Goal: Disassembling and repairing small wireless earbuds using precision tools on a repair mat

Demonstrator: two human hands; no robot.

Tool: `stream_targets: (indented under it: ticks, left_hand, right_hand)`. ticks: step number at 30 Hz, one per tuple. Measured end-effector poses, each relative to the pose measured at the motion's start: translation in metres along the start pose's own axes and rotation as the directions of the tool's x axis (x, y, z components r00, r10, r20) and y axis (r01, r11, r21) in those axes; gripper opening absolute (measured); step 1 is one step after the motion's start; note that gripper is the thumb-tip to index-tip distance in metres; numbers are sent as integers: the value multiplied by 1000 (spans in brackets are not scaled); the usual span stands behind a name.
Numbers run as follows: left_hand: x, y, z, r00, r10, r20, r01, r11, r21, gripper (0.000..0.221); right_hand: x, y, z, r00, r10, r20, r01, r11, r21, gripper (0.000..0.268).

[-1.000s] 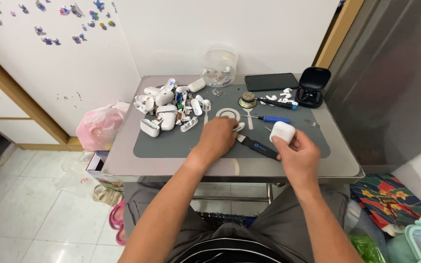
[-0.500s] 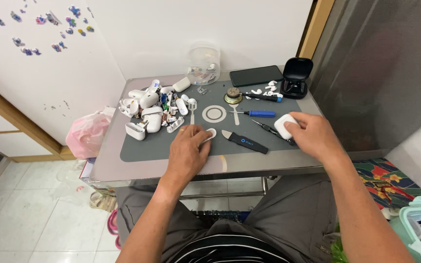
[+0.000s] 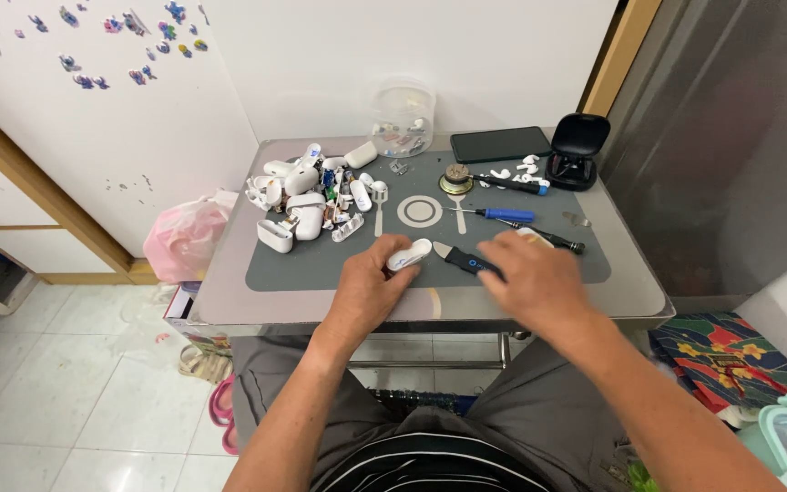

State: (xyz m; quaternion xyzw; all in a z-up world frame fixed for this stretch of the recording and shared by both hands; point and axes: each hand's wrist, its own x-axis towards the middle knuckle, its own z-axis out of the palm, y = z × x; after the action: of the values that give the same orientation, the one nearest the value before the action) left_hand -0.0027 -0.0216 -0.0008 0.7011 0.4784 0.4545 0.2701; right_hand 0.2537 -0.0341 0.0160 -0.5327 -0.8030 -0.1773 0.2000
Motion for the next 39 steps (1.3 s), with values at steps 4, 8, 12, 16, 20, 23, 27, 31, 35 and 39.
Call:
stream_targets:
  ticks: [4, 8, 12, 16, 20, 23, 27, 31, 35, 39]
  left_hand:
    - [-3, 6, 3, 999, 13, -36, -14, 999, -44, 30]
    - [-7, 7, 0, 995, 72, -74, -72, 997, -3, 22]
    - [-3, 10, 0, 998, 36, -52, -38, 998, -46, 25]
    - [6, 5, -2, 993, 104, -52, -106, 993, -44, 30]
    - [13, -8, 2, 994, -18, -108, 4, 992, -128, 32]
    - [21, -13, 11, 976, -144, -165, 111, 974, -197, 29]
    - [30, -11, 23, 939, -289, -185, 179, 873, -454, 33]
    - [28, -9, 35, 969, -204, -139, 106, 852, -513, 31]
    - [25, -14, 35, 982, 25, -186, -102, 904, -415, 28]
    - [20, -7, 36, 979, -62, -192, -40, 875, -483, 29]
  right_hand:
    - [21, -12, -3, 961, -29, 276, -7, 992, 127, 35]
    - [33, -11, 0, 901, 64, 429, -193, 945, 264, 58]
    - [31, -4, 17, 875, 267, 404, -447, 766, 462, 47]
    - [23, -19, 22, 851, 403, 336, -515, 519, 683, 34]
    - [21, -53, 16, 813, 449, 371, -481, 158, 863, 28]
    - [25, -59, 22, 812, 456, 365, -423, 28, 906, 25]
    - [31, -70, 13, 790, 503, 351, -399, -13, 917, 23]
    - [50, -80, 17, 698, 616, 364, -452, -15, 892, 34]
    - [60, -73, 45, 693, 603, 396, -393, -144, 908, 35]
    - [56, -69, 62, 729, 597, 334, -302, -158, 940, 35]
